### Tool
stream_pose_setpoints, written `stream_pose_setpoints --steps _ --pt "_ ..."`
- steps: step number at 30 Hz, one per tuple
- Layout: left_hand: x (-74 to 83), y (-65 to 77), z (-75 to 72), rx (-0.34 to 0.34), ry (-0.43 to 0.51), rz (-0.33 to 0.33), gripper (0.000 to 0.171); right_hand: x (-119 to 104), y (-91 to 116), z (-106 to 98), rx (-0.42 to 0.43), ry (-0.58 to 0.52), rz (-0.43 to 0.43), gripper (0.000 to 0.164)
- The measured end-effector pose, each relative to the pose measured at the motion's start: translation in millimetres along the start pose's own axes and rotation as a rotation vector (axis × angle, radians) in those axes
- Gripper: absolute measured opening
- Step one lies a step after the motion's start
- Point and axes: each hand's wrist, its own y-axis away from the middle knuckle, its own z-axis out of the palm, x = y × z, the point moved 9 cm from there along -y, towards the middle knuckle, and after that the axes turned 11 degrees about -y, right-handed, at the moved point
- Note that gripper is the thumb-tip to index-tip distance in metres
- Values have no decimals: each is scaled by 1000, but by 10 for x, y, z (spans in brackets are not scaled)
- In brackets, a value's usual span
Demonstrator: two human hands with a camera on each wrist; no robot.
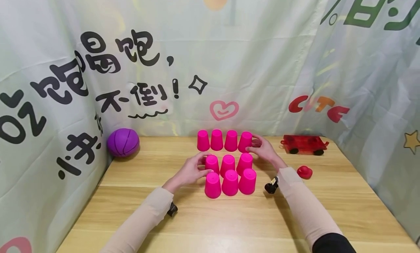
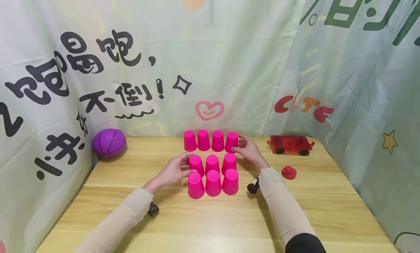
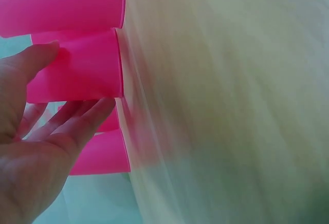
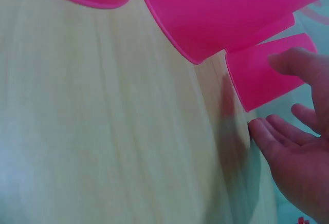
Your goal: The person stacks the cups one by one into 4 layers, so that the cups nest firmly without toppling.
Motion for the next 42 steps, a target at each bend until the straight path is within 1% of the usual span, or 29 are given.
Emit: stream_pose_setpoints --steps 3,5,8,10,13,16,21,24,27,31,36,42 --pt "-8 -11 -73 40 -1 0 60 -2 69 -63 14 23 20 77" --pt "-17 -19 -157 87 -6 4 58 -28 117 -91 10 49 18 75" --pt "-35 -38 -304 156 0 -3 58 -95 202 -116 -7 79 -11 70" --pt "-40 -59 -393 184 11 -16 59 -142 266 -132 -11 77 -36 66" --pt "-39 -105 -512 216 19 -35 61 -182 368 -157 -3 69 -55 61" --pt "-30 -158 -618 244 11 -45 62 -235 478 -172 3 84 -87 58" --pt "27 -272 -766 290 -4 -29 63 -386 689 -198 20 118 -176 52" --pt "91 -350 -812 301 -8 -17 62 -434 819 -220 32 123 -208 48" --pt "142 -425 -815 297 -21 -20 63 -414 955 -235 47 115 -193 47" --pt "196 -527 -824 294 -44 -35 63 -384 1119 -201 42 82 -161 48" --pt "250 -645 -850 308 -37 -36 62 -363 1284 -85 -5 23 -160 47" --pt "282 -749 -920 330 -52 -47 63 -346 1406 72 -61 -55 -175 43"
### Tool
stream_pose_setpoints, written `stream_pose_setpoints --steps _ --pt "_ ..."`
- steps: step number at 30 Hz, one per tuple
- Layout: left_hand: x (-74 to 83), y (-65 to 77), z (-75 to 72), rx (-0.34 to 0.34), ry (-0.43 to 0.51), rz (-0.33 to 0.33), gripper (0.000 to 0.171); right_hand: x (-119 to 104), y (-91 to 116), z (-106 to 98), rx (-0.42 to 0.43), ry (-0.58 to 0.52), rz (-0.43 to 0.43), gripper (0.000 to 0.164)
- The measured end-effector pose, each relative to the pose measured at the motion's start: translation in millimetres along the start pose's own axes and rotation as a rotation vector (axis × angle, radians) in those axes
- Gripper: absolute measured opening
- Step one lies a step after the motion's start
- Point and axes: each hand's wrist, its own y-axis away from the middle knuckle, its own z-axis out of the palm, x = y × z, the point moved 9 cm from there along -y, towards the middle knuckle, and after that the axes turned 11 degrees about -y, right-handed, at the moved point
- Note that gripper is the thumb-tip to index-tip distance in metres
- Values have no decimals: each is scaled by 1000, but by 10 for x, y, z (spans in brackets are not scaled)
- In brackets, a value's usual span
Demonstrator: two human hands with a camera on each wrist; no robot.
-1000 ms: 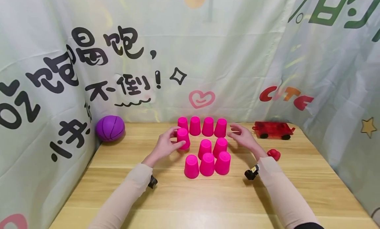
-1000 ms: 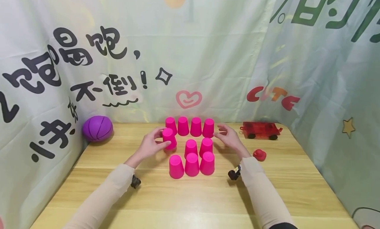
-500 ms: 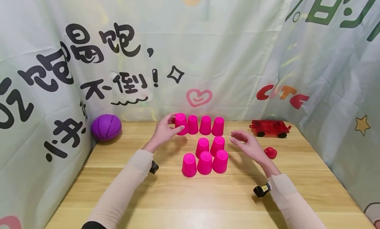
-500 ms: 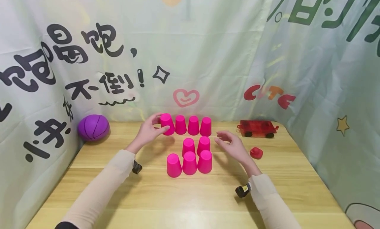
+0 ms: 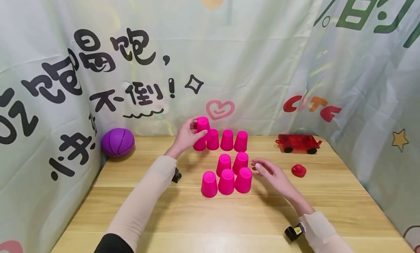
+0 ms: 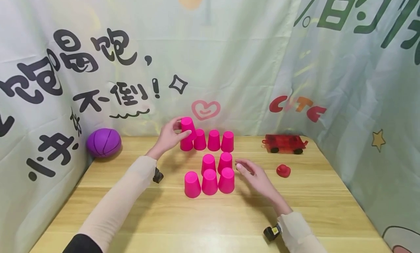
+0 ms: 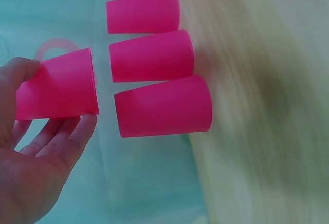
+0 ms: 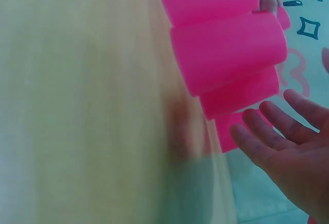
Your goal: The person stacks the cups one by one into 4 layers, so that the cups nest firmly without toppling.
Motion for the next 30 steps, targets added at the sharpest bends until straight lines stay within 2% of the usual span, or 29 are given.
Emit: stream_pose_setpoints --steps 5,8,13,16,22,30 --pt "-12 -76 2 -4 -12 -23 63 61 92 102 -31 -4 20 46" --pt "-14 -107 4 -6 -11 -32 63 120 124 151 -42 30 36 48" --pt "-28 -156 22 -10 -3 -39 63 191 133 220 -66 15 46 59" --pt "-46 -185 43 -10 -5 -43 63 187 134 253 -90 13 31 65" --pt "-78 -228 92 -16 -22 -64 63 165 139 293 -114 95 0 71" --pt "-71 -253 118 -21 -22 -71 62 171 131 319 -131 124 -13 72"
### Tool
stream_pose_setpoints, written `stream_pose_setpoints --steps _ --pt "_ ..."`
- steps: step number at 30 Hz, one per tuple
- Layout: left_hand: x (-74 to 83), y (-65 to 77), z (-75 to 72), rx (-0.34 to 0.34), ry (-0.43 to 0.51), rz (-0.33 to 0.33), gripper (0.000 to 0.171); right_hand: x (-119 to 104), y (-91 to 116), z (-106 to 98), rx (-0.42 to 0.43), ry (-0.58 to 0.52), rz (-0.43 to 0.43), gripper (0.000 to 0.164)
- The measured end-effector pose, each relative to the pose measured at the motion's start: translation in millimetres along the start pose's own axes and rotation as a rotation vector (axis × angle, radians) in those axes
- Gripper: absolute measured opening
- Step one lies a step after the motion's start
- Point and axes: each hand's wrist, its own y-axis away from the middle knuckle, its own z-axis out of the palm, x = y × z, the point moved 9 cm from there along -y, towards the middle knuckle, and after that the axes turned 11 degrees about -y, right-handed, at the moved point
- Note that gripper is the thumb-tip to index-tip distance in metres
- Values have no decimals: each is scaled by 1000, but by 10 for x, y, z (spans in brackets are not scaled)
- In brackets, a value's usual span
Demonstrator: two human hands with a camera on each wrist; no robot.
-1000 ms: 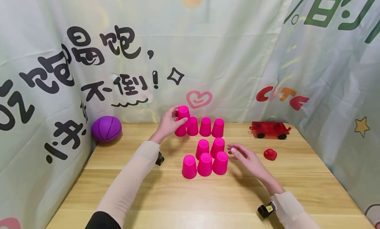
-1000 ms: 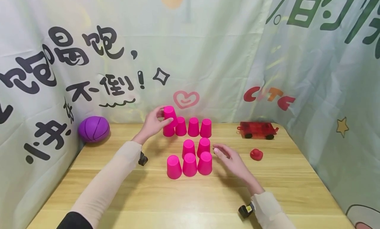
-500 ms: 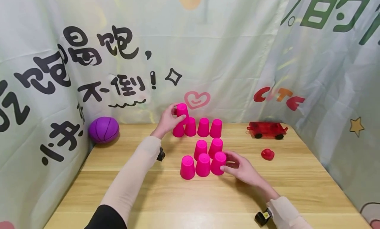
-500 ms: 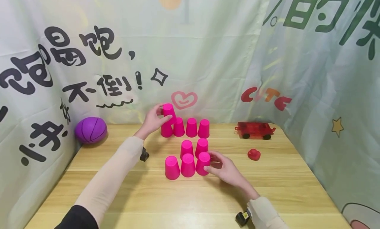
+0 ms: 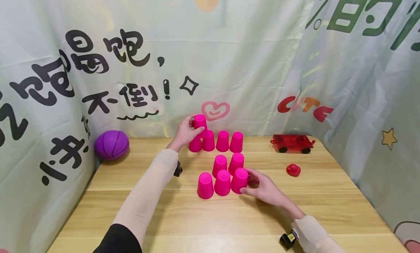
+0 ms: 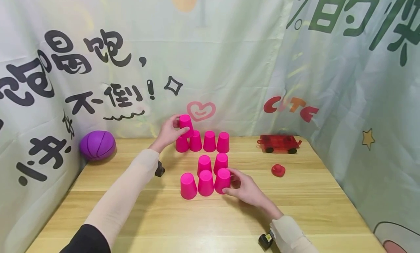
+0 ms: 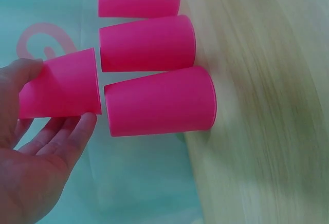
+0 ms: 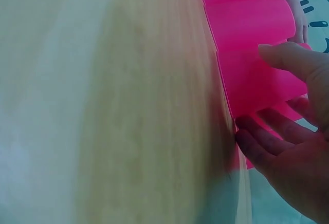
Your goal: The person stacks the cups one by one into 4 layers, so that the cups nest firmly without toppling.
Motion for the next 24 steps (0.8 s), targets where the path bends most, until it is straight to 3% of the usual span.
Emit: stream_pose_setpoints --steps 24 --pt "-18 -39 32 -26 -46 -24 63 -48 -20 27 -32 33 -5 68"
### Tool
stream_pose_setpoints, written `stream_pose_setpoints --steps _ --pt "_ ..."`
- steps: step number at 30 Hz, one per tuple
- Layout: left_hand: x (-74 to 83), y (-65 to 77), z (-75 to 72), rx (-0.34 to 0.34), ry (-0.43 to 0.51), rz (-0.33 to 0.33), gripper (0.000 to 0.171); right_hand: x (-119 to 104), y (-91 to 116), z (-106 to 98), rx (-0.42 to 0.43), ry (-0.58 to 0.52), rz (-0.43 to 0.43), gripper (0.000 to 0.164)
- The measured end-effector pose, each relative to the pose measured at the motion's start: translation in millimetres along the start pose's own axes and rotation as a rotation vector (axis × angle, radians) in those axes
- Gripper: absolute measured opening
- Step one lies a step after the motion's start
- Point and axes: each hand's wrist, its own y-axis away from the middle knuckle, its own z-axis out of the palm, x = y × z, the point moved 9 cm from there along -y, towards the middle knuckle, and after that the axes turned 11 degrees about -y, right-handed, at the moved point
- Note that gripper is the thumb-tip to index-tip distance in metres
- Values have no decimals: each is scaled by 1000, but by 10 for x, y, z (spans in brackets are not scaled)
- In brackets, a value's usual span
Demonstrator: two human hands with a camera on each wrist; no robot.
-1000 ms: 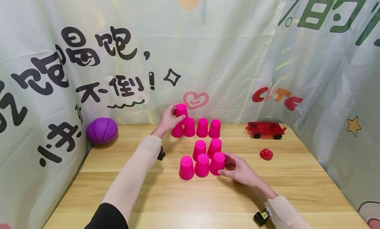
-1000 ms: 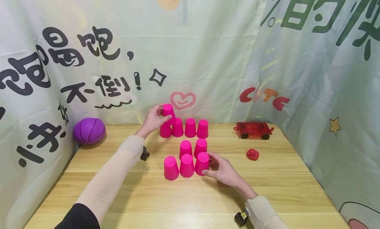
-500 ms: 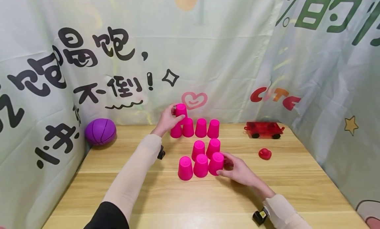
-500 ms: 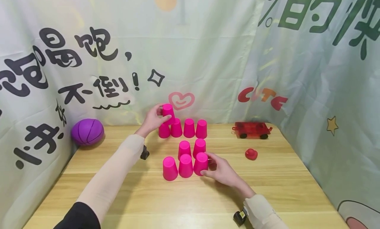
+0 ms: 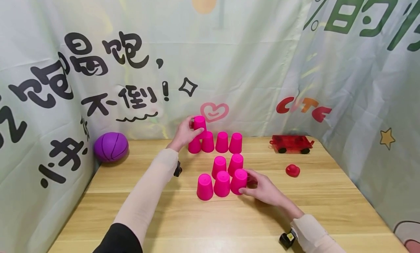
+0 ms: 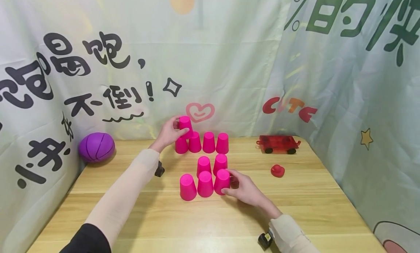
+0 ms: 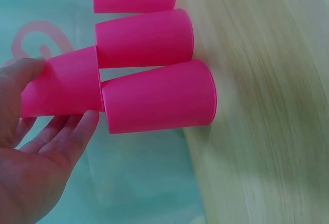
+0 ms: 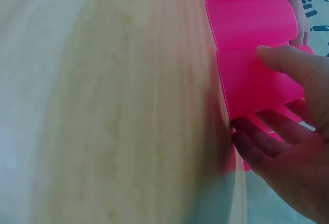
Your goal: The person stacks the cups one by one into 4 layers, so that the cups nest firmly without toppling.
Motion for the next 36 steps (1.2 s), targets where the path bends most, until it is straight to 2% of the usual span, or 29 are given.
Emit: stream_pose_setpoints --steps 13,24,30,36 --pt "-3 -15 -1 -3 -19 4 64 -14 -1 -10 8 -6 6 65" --pt "-70 39 -47 -35 68 -13 80 -42 23 -24 12 -21 9 66" --pt "-105 125 -164 -23 76 13 83 -194 36 -117 39 20 -6 69" --pt "-117 249 -282 5 81 40 80 -479 0 -250 76 93 -68 69"
